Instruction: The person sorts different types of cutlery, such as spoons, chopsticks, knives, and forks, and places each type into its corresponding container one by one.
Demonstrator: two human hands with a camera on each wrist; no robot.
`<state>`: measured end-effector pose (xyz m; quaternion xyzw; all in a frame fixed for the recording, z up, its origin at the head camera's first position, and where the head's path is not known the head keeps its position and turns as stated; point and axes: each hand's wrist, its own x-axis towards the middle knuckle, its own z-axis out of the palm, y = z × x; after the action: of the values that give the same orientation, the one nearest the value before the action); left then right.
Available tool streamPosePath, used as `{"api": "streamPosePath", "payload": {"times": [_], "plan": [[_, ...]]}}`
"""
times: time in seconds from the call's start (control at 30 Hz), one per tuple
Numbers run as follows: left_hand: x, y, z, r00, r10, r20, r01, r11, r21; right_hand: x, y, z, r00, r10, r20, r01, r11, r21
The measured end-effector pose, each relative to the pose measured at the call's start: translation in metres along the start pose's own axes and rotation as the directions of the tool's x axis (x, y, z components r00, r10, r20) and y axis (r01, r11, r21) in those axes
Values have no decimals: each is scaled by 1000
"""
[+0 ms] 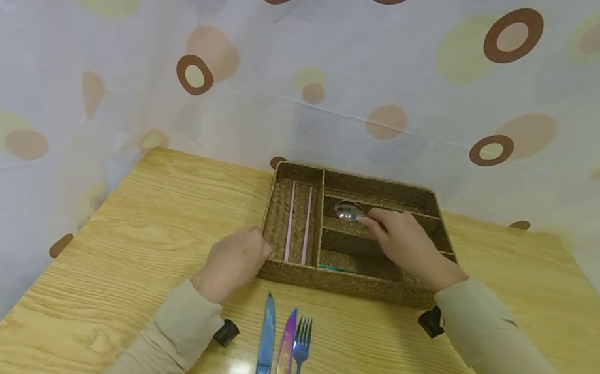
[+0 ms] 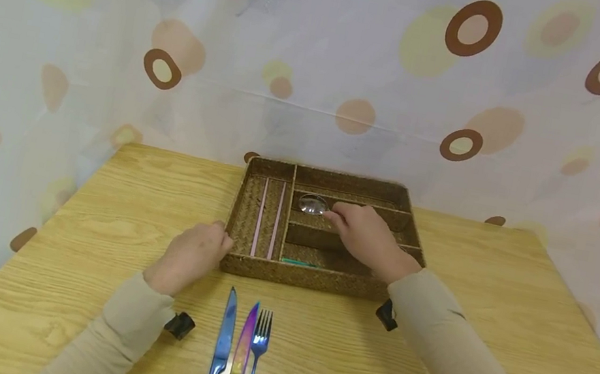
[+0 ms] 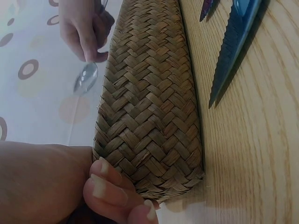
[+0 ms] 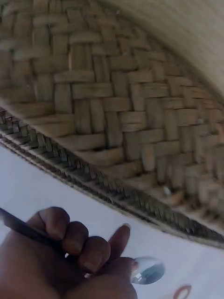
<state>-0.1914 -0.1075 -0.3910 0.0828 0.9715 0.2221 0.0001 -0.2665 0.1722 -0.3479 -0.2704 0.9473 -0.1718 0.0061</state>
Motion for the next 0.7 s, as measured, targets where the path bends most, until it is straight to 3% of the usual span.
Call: {"api": "streamPosePath", "payload": {"times": [0.13, 0.27, 0.5, 0.57, 0.7], "plan": [[-1, 0, -1, 1000, 17, 3, -17, 1000, 23, 16, 5, 3, 999, -25, 43, 25, 999, -23], [0, 0, -1, 1000, 3, 13, -3, 1000, 24, 30, 10, 7, 989, -32, 147, 30, 999, 15], [0, 2, 0, 1000, -1, -14, 1, 1000, 3, 46, 18, 14, 921, 62, 386, -87, 995, 47], [0, 3, 1, 1000, -4, -14, 4, 1000, 4, 47, 20, 16, 909, 81, 408, -107, 993, 40], [0, 2, 1, 1000, -14, -8, 14, 1000, -1, 46, 20, 18, 906, 112, 408, -140, 989, 39]]}}
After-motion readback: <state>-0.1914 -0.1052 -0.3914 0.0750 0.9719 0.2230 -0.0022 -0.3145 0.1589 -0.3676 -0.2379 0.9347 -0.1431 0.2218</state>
